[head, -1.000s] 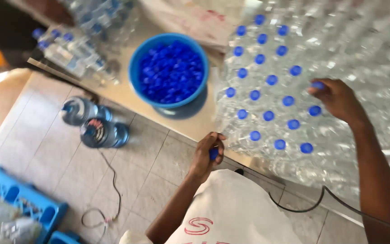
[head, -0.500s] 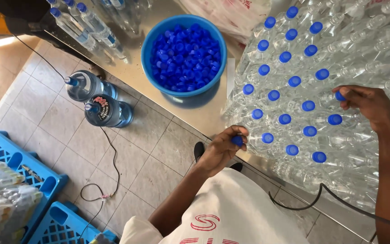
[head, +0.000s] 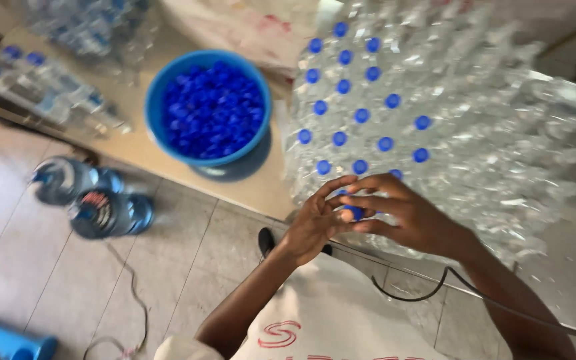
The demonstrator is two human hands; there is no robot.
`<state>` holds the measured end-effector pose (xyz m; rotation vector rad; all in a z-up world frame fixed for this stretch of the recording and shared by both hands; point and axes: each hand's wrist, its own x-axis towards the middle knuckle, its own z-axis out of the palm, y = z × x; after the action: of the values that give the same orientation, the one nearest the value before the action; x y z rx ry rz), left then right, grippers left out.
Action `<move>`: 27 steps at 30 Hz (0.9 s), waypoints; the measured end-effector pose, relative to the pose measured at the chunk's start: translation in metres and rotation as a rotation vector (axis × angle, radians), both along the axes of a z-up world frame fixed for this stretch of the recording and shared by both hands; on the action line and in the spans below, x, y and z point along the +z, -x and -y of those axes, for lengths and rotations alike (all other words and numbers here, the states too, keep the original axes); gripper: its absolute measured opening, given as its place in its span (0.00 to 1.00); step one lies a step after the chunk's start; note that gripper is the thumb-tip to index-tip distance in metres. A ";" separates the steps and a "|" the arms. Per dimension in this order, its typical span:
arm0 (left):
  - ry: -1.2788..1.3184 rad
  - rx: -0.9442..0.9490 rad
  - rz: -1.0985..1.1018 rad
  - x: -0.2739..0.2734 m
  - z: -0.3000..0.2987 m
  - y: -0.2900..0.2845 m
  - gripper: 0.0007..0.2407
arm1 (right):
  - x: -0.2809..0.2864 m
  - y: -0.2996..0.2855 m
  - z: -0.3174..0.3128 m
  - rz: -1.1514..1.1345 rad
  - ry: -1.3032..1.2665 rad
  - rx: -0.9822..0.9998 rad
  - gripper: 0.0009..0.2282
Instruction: Capping plastic water bottles by hand at a production facility.
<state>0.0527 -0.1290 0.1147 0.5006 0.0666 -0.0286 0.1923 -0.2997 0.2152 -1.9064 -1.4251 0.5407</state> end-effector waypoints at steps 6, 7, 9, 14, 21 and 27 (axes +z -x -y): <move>0.071 -0.141 0.064 0.029 -0.001 0.005 0.36 | -0.016 0.006 0.007 -0.261 -0.108 -0.039 0.17; 0.082 -0.161 0.098 0.035 -0.003 0.005 0.38 | -0.020 0.001 0.007 -0.359 -0.102 -0.069 0.18; -0.049 -0.136 0.075 0.026 -0.005 0.006 0.36 | -0.026 -0.040 0.007 -0.244 -0.137 -0.186 0.16; -0.236 0.008 -0.055 0.012 -0.025 0.023 0.28 | -0.091 -0.192 0.022 0.437 -0.007 -0.469 0.19; -0.265 0.298 -0.335 -0.046 -0.071 0.062 0.17 | -0.151 -0.274 0.013 0.463 0.227 -0.563 0.18; -0.352 0.503 -0.393 -0.073 -0.133 0.080 0.10 | -0.106 -0.257 -0.001 0.038 0.413 -0.581 0.21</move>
<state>-0.0269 0.0038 0.0416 0.8134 0.5883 0.3838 0.4494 -0.2985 0.1091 -2.5319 -0.7440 0.5377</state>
